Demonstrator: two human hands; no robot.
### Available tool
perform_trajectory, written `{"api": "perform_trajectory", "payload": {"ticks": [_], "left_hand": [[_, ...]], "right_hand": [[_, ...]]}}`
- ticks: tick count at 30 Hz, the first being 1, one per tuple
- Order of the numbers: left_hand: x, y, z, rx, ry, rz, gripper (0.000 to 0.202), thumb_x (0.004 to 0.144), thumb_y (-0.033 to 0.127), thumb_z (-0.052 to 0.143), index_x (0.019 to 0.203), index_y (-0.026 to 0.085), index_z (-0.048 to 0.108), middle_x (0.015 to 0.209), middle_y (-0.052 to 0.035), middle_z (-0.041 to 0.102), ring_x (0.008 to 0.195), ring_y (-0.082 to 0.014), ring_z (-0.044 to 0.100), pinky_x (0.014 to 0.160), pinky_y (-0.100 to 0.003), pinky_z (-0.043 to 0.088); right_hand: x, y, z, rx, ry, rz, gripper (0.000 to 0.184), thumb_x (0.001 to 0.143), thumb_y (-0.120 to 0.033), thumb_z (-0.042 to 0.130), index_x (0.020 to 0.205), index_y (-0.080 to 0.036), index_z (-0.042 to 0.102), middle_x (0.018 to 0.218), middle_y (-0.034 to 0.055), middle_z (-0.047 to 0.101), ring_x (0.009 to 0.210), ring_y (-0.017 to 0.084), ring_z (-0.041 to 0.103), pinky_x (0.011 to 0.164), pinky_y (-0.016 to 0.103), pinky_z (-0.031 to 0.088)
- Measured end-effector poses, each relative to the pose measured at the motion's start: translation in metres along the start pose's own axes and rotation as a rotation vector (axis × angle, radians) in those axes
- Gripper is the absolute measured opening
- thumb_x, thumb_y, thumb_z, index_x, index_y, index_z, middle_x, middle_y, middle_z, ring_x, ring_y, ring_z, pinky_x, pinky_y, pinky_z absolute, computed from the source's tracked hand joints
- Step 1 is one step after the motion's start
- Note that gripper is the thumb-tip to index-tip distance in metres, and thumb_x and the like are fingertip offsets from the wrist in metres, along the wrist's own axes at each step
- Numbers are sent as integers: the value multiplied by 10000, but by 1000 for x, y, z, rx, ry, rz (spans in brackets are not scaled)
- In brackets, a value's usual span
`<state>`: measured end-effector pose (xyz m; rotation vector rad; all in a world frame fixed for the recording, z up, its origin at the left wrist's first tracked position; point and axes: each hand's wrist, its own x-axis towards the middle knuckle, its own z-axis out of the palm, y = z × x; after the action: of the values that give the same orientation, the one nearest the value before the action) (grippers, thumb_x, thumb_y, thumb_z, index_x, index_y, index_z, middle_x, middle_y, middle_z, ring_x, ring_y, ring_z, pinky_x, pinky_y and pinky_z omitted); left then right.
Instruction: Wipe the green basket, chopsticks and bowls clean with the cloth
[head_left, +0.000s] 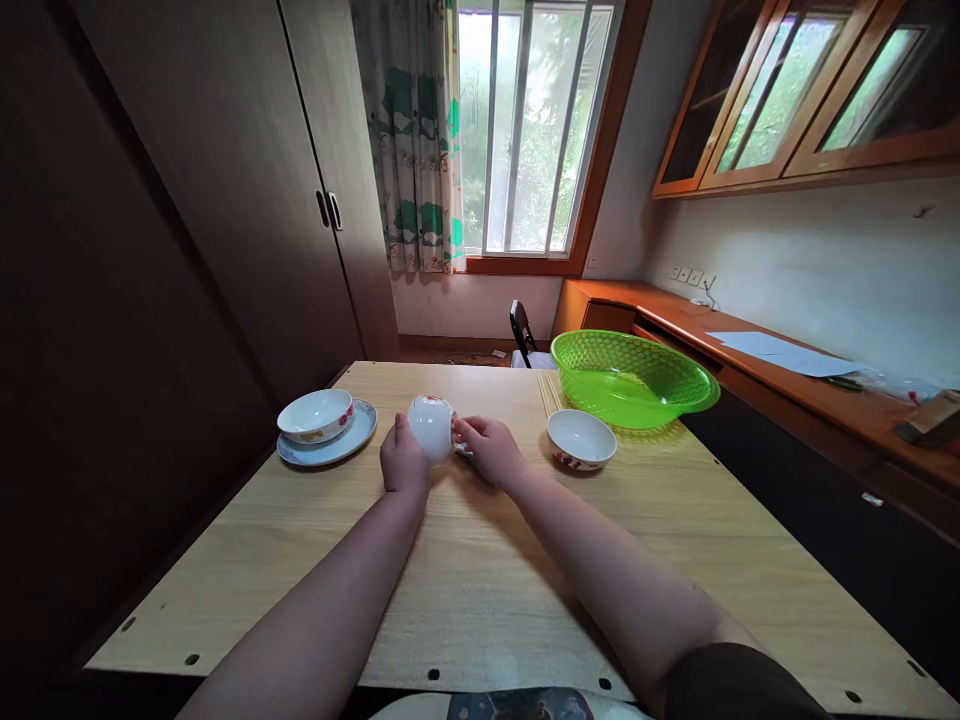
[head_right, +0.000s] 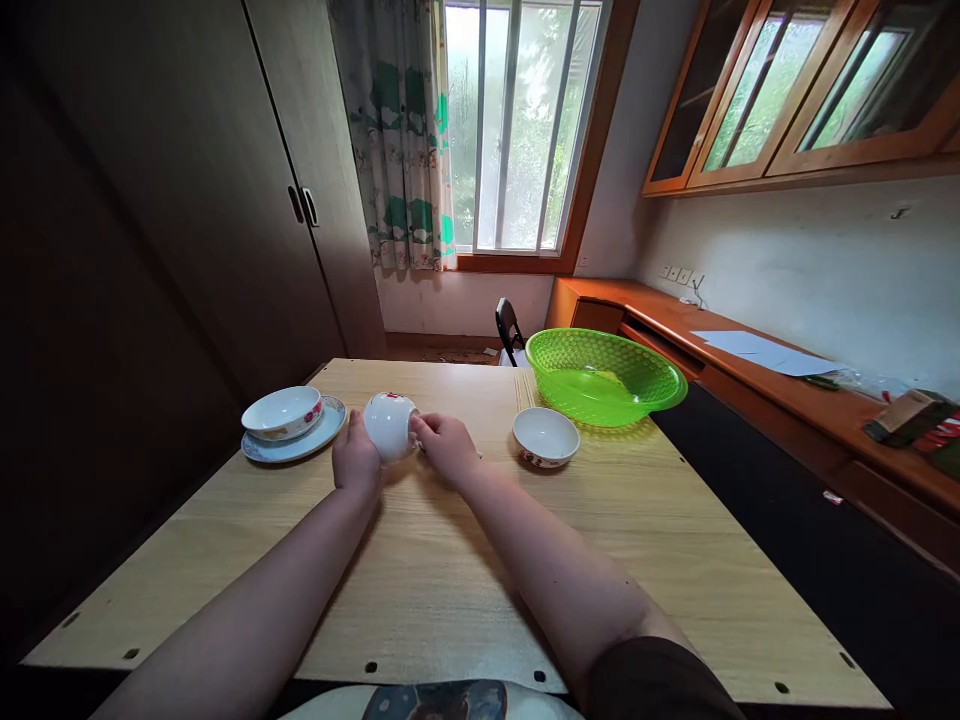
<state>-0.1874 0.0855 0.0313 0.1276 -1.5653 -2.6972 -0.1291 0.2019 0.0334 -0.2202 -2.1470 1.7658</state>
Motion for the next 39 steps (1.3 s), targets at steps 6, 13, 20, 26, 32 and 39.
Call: {"api": "perform_trajectory", "payload": {"ticks": [6, 13, 20, 26, 32, 39], "left_hand": [[-10, 3, -6, 331, -365, 200, 212, 770, 180, 645, 563, 221, 627, 528, -9, 547, 582, -181, 497, 536, -221, 323], [-21, -4, -3, 455, -608, 255, 285, 719, 143, 698, 481, 236, 570, 529, -25, 513, 721, -224, 562, 750, -263, 388], [-18, 3, -6, 350, -671, 396, 102, 711, 159, 711, 761, 246, 728, 904, -80, 703, 1084, -297, 539, 1084, -387, 265], [1, -13, -6, 3, -265, 287, 298, 849, 206, 591, 1137, 256, 643, 1355, -48, 529, 1286, -186, 436, 1111, -290, 238], [17, -36, -2, -207, -452, -147, 371, 921, 414, 469, 1202, 211, 600, 1270, -93, 606, 1219, -193, 525, 1016, -307, 388], [6, -25, 3, -367, -485, -366, 427, 923, 458, 441, 1208, 181, 597, 1160, -104, 669, 1093, -227, 608, 913, -358, 495]], "right_hand": [[-4, -7, 7, 458, -146, 224, 397, 738, -580, 623, 713, -185, 593, 636, -21, 574, 604, 104, 536, 591, 232, 445], [-1, 3, 8, 606, -116, 472, 348, 762, -503, 602, 638, -183, 541, 558, 5, 573, 550, 137, 567, 539, 245, 467], [11, 9, -3, 733, 121, 454, 368, 821, -509, 451, 930, -180, 575, 742, 27, 646, 640, 168, 619, 562, 288, 525], [8, 0, -8, 864, 161, 428, 413, 844, -497, 414, 1131, -214, 507, 1003, 67, 661, 863, 228, 644, 681, 403, 559], [7, -2, -7, 842, 93, 498, 424, 874, -515, 339, 1143, -227, 496, 985, 65, 654, 822, 214, 644, 660, 398, 553], [18, 13, -17, 491, 198, 377, 461, 844, -598, 417, 997, -203, 599, 925, 79, 663, 806, 212, 633, 683, 366, 551]]}}
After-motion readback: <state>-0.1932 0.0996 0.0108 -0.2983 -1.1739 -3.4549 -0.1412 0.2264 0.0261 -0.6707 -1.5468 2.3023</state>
